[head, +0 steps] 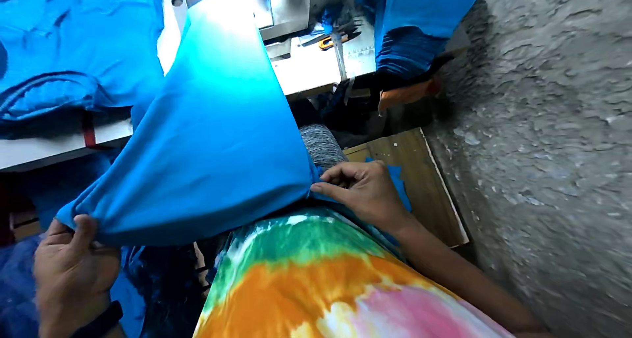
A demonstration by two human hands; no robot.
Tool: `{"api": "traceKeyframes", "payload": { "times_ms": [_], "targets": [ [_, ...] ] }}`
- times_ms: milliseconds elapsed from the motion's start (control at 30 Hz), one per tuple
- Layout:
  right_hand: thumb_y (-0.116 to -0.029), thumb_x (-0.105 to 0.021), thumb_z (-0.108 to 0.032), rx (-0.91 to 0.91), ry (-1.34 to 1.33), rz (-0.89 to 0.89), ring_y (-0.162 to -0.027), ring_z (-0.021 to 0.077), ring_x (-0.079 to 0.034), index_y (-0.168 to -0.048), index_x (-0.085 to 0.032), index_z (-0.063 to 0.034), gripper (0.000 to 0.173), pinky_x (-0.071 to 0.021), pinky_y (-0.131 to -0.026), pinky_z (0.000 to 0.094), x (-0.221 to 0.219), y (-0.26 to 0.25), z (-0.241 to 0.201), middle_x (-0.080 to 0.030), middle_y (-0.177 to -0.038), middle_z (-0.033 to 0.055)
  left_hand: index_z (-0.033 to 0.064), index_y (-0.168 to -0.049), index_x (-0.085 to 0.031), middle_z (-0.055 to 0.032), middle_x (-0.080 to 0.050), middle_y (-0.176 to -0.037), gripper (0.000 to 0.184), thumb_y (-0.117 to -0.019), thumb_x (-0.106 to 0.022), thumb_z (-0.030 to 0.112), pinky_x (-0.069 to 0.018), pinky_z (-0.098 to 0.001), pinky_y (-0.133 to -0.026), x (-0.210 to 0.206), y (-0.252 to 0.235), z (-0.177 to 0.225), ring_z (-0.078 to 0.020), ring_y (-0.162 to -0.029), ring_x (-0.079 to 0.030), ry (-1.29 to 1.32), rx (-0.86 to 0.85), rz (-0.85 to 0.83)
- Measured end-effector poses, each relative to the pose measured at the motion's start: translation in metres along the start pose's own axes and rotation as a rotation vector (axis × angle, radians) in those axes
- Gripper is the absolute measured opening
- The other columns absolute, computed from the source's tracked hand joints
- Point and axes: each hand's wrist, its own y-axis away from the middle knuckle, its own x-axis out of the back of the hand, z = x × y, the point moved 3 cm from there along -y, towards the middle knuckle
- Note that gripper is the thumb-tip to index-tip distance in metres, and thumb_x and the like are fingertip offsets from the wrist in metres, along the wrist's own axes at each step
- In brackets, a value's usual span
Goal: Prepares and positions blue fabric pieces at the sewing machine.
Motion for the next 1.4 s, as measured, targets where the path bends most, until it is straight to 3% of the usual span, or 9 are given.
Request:
{"api": "traceKeyframes", "payload": {
  "times_ms": [67, 167, 300, 500, 833, 1033, 1200, 1267, 1400],
  "targets": [
    [-0.093, -0.076, -0.029, 0.07, 0.05, -0.041, -0.068, -0.0048, -0.063, -0.09, -0.079, -0.0142, 0.016, -0.0528, -0.061, 0.0139, 0.004, -0.005, -0.002, -0.072, -0.079, -0.0087, 0.0213, -0.118, -0.064, 0.0078, -0.073, -0.106, 0.021, -0.0971, -0.07, 0.023, -0.0599, -0.0257, -0.086, -0.006, -0.001, 0.01, -0.0057, -0.097, -0.07, 0.027, -0.034, 0.022],
    [-0.0954, -0.073, -0.027, 0.179, 0.113, -0.127, -0.075, -0.0036, -0.065, -0.092, -0.079, -0.0136, 0.015, -0.0559, -0.07, 0.0169, 0.008, -0.02, 0.004, -0.073, -0.082, -0.0076, 0.0154, -0.114, -0.064, 0.0053, -0.073, -0.103, 0.021, -0.0945, -0.068, 0.008, -0.061, -0.029, -0.087, -0.017, -0.007, 0.02, -0.0078, -0.094, -0.071, -0.024, -0.092, 0.057],
    [-0.0982, -0.07, -0.027, 0.175, 0.044, -0.207, -0.083, -0.0036, -0.067, -0.096, -0.078, -0.0108, 0.018, -0.057, -0.078, 0.0161, 0.011, -0.013, 0.0, -0.075, -0.089, -0.0061, 0.0113, -0.122, -0.065, 0.0017, -0.073, -0.112, 0.027, -0.0953, -0.07, 0.012, -0.059, -0.0338, -0.094, 0.022, -0.011, 0.019, -0.0119, -0.102, -0.07, -0.11, -0.178, -0.013],
    [-0.0982, -0.07, -0.029, 0.041, -0.005, -0.19, -0.071, -0.0041, -0.063, -0.097, -0.077, -0.0121, 0.019, -0.0537, -0.064, 0.0138, 0.004, -0.006, 0.008, -0.071, -0.082, -0.0074, 0.0119, -0.114, -0.067, 0.0039, -0.074, -0.106, 0.02, -0.0958, -0.066, 0.006, -0.0599, -0.0321, -0.091, 0.014, 0.0, 0.01, -0.0099, -0.098, -0.071, -0.144, -0.109, 0.004],
    [-0.0829, -0.086, -0.034, -0.099, -0.043, -0.083, -0.053, -0.0057, -0.047, -0.091, -0.08, -0.0168, 0.019, -0.0378, -0.049, 0.0129, 0.009, -0.005, 0.004, -0.068, -0.072, -0.0115, 0.0142, -0.113, -0.065, 0.0071, -0.073, -0.104, 0.016, -0.0996, -0.061, 0.008, -0.0588, -0.03, -0.092, 0.003, 0.002, 0.0, -0.0069, -0.097, -0.07, -0.113, -0.063, 0.013],
    [-0.0943, -0.075, -0.032, -0.005, 0.013, -0.119, -0.055, -0.0078, -0.046, -0.091, -0.079, -0.0163, 0.017, -0.0367, -0.05, 0.0121, 0.009, -0.009, 0.002, -0.068, -0.074, -0.0126, 0.0135, -0.117, -0.064, 0.0033, -0.073, -0.106, 0.024, -0.0942, -0.072, 0.014, -0.0598, -0.0311, -0.092, 0.007, 0.001, 0.007, -0.0103, -0.099, -0.071, 0.002, -0.052, 0.045],
    [-0.0981, -0.069, -0.03, 0.124, 0.058, -0.174, -0.077, -0.0037, -0.065, -0.096, -0.078, -0.0125, 0.02, -0.0546, -0.072, 0.0156, 0.005, -0.021, 0.011, -0.073, -0.085, -0.0067, 0.0125, -0.106, -0.067, 0.0071, -0.074, -0.095, 0.017, -0.0911, -0.069, 0.003, -0.0619, -0.0285, -0.082, -0.019, -0.002, 0.023, -0.0066, -0.088, -0.072, -0.12, -0.102, 0.053],
    [-0.0975, -0.07, -0.03, 0.144, 0.027, -0.173, -0.074, -0.0045, -0.064, -0.095, -0.078, -0.0125, 0.019, -0.054, -0.068, 0.0144, 0.003, -0.022, 0.009, -0.073, -0.084, -0.0073, 0.0103, -0.107, -0.067, 0.0057, -0.074, -0.097, 0.017, -0.0909, -0.069, 0.004, -0.0619, -0.03, -0.083, -0.008, -0.006, 0.03, -0.0078, -0.089, -0.072, -0.139, -0.151, 0.057],
    [-0.0953, -0.072, -0.03, 0.034, -0.074, -0.134, -0.057, -0.0072, -0.048, -0.094, -0.078, -0.0147, 0.016, -0.0394, -0.051, 0.0121, -0.006, -0.005, 0.004, -0.069, -0.078, -0.0113, 0.0091, -0.109, -0.066, 0.008, -0.073, -0.097, 0.018, -0.0912, -0.069, 0.006, -0.0612, -0.0282, -0.084, 0.008, -0.003, 0.033, -0.0053, -0.089, -0.071, -0.237, -0.138, 0.083]
  ]
}}
